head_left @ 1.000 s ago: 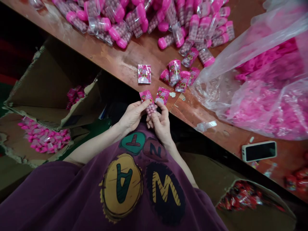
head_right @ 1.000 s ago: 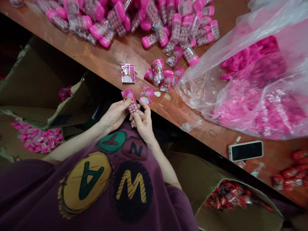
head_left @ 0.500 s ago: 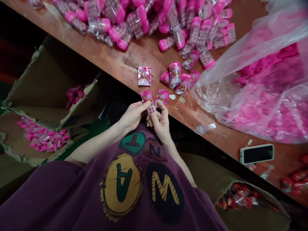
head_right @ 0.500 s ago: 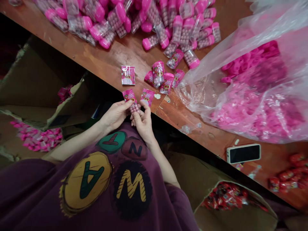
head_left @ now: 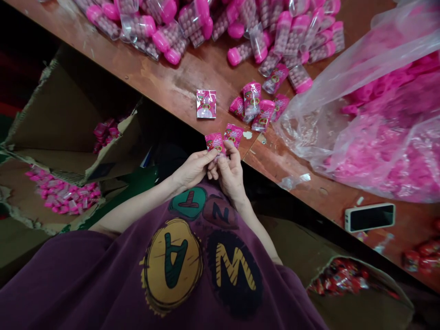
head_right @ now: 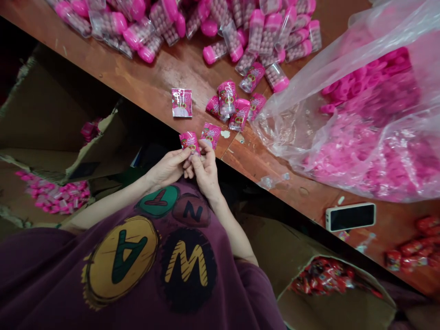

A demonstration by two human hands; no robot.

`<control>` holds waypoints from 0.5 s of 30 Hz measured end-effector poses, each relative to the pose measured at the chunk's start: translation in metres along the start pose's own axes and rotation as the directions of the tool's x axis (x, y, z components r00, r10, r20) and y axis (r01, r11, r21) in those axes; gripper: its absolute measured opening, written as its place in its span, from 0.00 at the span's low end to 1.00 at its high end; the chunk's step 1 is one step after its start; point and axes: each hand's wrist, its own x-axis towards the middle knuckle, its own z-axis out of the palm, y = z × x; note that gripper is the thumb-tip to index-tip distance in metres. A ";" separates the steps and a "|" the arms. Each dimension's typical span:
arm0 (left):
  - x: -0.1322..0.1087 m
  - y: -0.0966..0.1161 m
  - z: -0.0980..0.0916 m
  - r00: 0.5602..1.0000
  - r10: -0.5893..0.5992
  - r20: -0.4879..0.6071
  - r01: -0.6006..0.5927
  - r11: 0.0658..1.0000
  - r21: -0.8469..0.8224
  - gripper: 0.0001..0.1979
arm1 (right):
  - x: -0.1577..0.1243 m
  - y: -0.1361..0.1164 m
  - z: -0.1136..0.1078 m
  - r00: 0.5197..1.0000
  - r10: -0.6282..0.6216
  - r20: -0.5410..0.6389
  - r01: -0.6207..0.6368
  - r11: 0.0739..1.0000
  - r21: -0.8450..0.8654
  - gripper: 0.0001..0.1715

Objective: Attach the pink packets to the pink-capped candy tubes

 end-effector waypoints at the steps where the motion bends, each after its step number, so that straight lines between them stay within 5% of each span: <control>1: 0.000 -0.001 -0.001 1.000 -0.013 0.020 0.012 1.000 0.014 0.24 | 0.000 0.000 -0.001 1.000 0.001 0.007 -0.001 1.000 0.001 0.37; 9: 0.011 -0.009 0.003 0.997 0.011 0.075 -0.022 0.989 0.144 0.22 | 0.007 -0.012 -0.011 1.000 0.015 0.022 -0.017 0.993 0.119 0.29; 12: 0.011 0.000 0.011 0.986 0.120 0.113 -0.145 0.957 0.250 0.18 | 0.016 -0.036 -0.017 0.998 -0.058 -0.014 0.057 0.997 -0.053 0.25; 15: 0.007 0.018 0.015 0.964 0.266 0.007 -0.244 0.875 0.419 0.14 | 0.025 -0.068 -0.033 0.975 -0.217 -0.058 0.182 0.916 -0.358 0.25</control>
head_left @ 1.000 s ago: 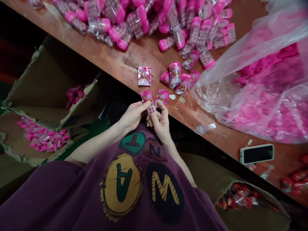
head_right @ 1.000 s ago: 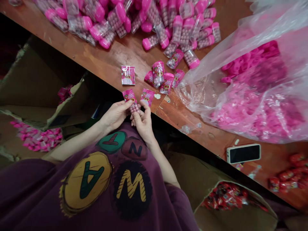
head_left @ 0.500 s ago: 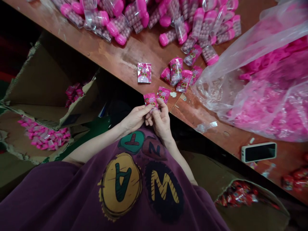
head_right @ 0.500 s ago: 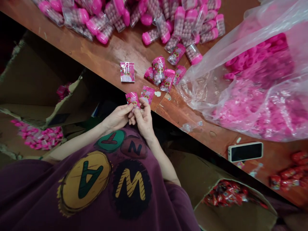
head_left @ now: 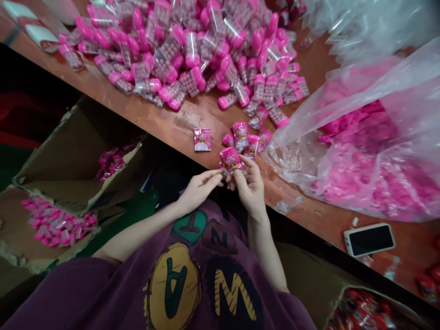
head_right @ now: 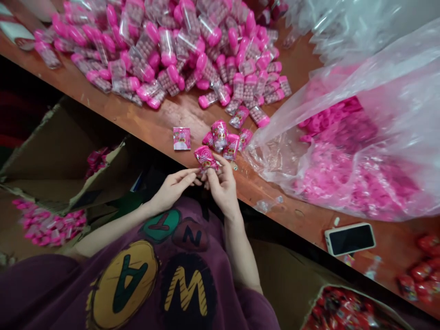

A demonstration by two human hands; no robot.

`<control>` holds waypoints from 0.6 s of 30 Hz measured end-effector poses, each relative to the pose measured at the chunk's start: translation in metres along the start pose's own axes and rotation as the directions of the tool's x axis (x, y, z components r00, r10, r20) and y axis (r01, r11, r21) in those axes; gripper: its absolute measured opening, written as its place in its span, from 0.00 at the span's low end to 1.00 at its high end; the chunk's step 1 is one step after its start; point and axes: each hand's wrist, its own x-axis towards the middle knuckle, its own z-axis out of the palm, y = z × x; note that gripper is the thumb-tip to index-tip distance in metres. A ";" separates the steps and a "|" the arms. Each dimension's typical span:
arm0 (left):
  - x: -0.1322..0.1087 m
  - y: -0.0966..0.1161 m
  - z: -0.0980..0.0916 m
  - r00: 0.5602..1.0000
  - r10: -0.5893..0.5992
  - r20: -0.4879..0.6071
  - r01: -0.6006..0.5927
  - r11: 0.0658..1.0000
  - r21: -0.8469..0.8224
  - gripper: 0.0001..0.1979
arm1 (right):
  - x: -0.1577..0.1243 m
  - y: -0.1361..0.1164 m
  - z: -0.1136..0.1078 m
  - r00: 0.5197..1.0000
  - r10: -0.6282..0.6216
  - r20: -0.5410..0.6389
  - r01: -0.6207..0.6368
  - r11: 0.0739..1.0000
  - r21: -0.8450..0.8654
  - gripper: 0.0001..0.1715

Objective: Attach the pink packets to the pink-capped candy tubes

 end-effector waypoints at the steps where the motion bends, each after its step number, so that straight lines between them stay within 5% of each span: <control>1: 0.001 0.006 -0.004 0.996 0.032 -0.078 -0.027 0.997 0.069 0.13 | 0.006 -0.005 -0.010 0.997 -0.056 -0.044 0.049 0.989 -0.140 0.25; 5: 0.009 0.021 -0.025 0.932 0.229 -0.281 -0.145 0.946 0.290 0.11 | 0.029 -0.015 -0.047 0.948 -0.263 -0.180 0.095 0.773 -0.628 0.29; 8: 0.014 0.024 -0.031 0.897 0.341 -0.283 -0.221 0.898 0.382 0.10 | 0.054 -0.016 -0.058 0.904 -0.379 -0.198 0.136 0.693 -0.708 0.23; 11: 0.017 0.021 -0.023 0.909 0.355 -0.217 -0.251 0.885 0.393 0.09 | 0.100 -0.020 -0.056 0.881 -0.452 -0.139 0.209 0.637 -0.742 0.17; 13: 0.017 0.016 -0.014 0.930 0.339 -0.139 -0.270 0.890 0.367 0.08 | 0.137 -0.025 -0.054 0.902 -0.429 -0.055 0.225 0.573 -0.788 0.16; 18: 0.013 0.006 -0.003 0.947 0.320 -0.016 -0.291 0.880 0.376 0.08 | 0.201 -0.036 -0.039 0.969 -0.236 -0.073 0.008 0.326 -0.945 0.18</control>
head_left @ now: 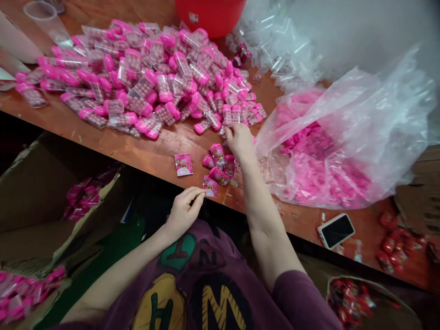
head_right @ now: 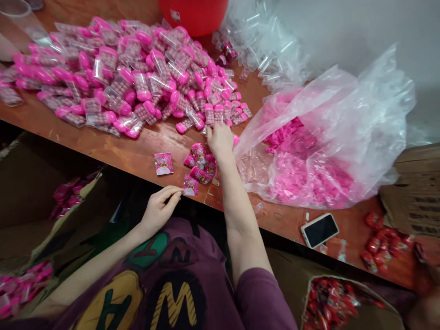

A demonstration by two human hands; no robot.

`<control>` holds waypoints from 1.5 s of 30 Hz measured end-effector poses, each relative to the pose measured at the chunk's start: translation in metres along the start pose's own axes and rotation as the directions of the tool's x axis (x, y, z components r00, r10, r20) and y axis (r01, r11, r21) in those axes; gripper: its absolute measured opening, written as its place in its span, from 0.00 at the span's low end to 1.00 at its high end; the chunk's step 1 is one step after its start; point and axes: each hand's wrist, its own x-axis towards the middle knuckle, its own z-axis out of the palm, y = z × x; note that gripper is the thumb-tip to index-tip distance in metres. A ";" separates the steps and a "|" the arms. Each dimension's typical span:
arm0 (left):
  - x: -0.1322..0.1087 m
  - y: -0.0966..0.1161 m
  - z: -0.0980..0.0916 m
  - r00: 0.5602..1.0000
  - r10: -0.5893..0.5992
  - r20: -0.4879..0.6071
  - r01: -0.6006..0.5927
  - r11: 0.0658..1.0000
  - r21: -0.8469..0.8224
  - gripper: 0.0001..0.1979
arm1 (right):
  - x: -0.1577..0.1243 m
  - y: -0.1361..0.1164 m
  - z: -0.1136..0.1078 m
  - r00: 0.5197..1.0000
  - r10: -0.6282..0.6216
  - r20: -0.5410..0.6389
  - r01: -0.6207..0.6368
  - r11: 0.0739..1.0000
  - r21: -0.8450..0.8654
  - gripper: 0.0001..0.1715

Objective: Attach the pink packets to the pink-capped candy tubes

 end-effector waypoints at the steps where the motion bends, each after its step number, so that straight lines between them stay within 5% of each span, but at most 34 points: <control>1: 0.000 -0.001 -0.001 1.000 0.008 -0.006 -0.008 1.000 0.009 0.08 | 0.005 -0.007 0.002 1.000 0.015 0.018 -0.014 0.998 -0.064 0.19; 4: 0.002 -0.002 -0.008 0.997 0.048 -0.056 -0.045 0.998 0.054 0.07 | 0.009 -0.031 0.010 0.998 0.036 0.047 -0.026 0.981 -0.190 0.25; 10: 0.009 0.001 -0.023 0.988 0.093 -0.123 -0.075 0.987 0.140 0.08 | 0.008 -0.055 0.010 0.986 0.124 0.108 -0.094 0.964 -0.248 0.23; 14: 0.001 -0.001 -0.024 0.994 0.056 -0.097 -0.044 0.992 0.118 0.09 | 0.004 -0.033 -0.010 0.987 0.088 0.135 -0.053 0.967 -0.247 0.23; 19: -0.007 -0.007 -0.021 0.989 0.125 -0.078 -0.108 0.975 0.194 0.10 | 0.005 0.010 -0.026 0.959 0.263 0.105 -0.213 0.915 -0.342 0.25; 25: 0.017 -0.012 -0.026 0.942 0.332 -0.051 -0.249 0.790 0.561 0.15 | -0.007 0.016 -0.028 0.991 0.135 0.000 -0.130 0.958 -0.256 0.26; 28: 0.034 -0.022 -0.029 0.942 0.335 0.025 -0.239 0.614 0.752 0.22 | -0.042 0.006 -0.035 0.983 -0.008 -0.185 -0.003 0.998 -0.059 0.17; 30: 0.042 -0.033 -0.031 0.943 0.318 0.099 -0.263 0.530 0.806 0.25 | -0.079 -0.001 -0.037 0.945 -0.150 -0.290 0.187 0.977 0.105 0.11; 34: 0.046 -0.055 -0.034 0.913 0.385 0.134 -0.309 0.440 0.843 0.23 | -0.168 -0.005 -0.030 0.846 -0.422 -0.325 0.494 0.850 0.183 0.08; 40: 0.044 -0.065 -0.040 0.840 0.519 0.158 -0.385 0.364 0.849 0.15 | -0.252 0.033 -0.015 0.934 -0.282 -0.220 0.313 0.943 0.117 0.12; 45: 0.040 -0.048 -0.037 0.879 0.454 0.144 -0.327 0.356 0.875 0.17 | -0.270 0.048 -0.003 0.973 -0.105 -0.204 0.115 0.993 0.038 0.17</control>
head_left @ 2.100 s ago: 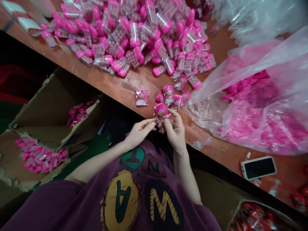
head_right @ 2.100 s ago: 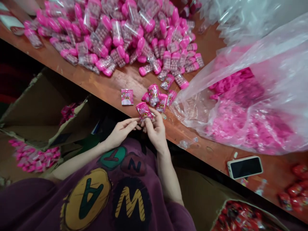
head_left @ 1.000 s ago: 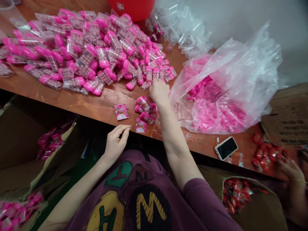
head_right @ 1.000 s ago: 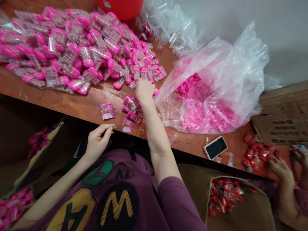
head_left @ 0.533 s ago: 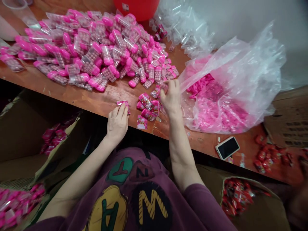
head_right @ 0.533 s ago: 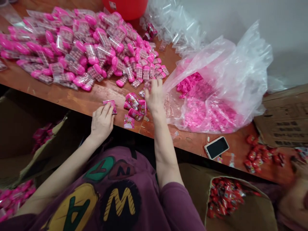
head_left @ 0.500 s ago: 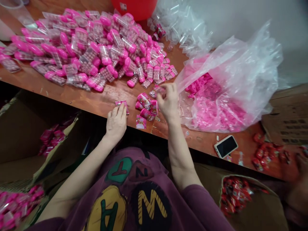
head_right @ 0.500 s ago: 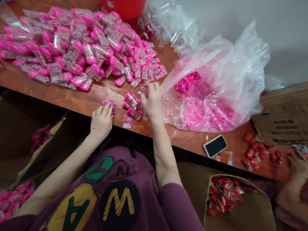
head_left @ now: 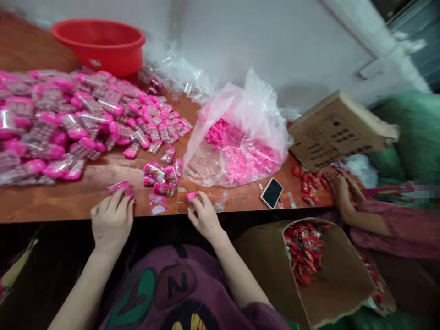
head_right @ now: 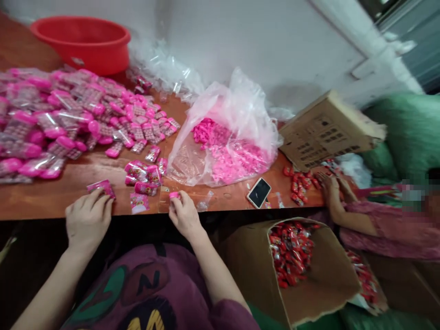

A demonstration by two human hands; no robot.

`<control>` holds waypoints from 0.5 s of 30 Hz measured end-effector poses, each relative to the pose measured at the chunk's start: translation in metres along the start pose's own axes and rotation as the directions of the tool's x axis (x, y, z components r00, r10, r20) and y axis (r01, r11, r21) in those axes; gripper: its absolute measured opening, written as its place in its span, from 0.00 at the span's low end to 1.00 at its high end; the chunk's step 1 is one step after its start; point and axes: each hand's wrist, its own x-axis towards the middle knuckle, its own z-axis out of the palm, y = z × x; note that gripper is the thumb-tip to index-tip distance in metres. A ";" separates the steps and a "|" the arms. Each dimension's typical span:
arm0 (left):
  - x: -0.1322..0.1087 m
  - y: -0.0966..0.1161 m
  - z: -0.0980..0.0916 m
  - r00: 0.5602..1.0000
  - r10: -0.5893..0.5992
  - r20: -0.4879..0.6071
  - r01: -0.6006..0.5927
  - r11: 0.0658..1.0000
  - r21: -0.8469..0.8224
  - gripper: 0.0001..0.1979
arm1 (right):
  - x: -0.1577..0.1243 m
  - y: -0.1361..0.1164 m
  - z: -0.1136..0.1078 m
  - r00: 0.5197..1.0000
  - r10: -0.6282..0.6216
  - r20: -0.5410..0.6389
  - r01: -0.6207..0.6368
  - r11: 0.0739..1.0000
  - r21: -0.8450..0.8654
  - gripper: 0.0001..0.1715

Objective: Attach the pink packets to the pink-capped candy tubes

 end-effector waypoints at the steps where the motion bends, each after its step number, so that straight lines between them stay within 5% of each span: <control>1: 0.001 0.003 -0.003 0.999 -0.007 0.035 0.006 1.000 0.030 0.20 | 0.000 -0.002 0.002 1.000 0.025 0.009 -0.025 0.999 -0.022 0.19; 5: 0.003 0.010 -0.003 0.995 -0.021 0.098 0.013 0.997 0.078 0.25 | 0.004 -0.015 0.010 0.987 0.160 0.017 -0.159 0.986 -0.055 0.17; 11: -0.003 -0.008 0.020 0.992 0.051 -0.119 -0.059 0.997 -0.057 0.14 | 0.008 -0.018 0.005 0.938 0.347 0.013 -0.343 0.920 0.191 0.26; 15: -0.005 -0.015 0.018 0.978 0.010 -0.210 -0.047 0.984 -0.172 0.12 | 0.015 -0.023 0.000 0.841 0.528 0.117 -0.494 0.663 0.562 0.29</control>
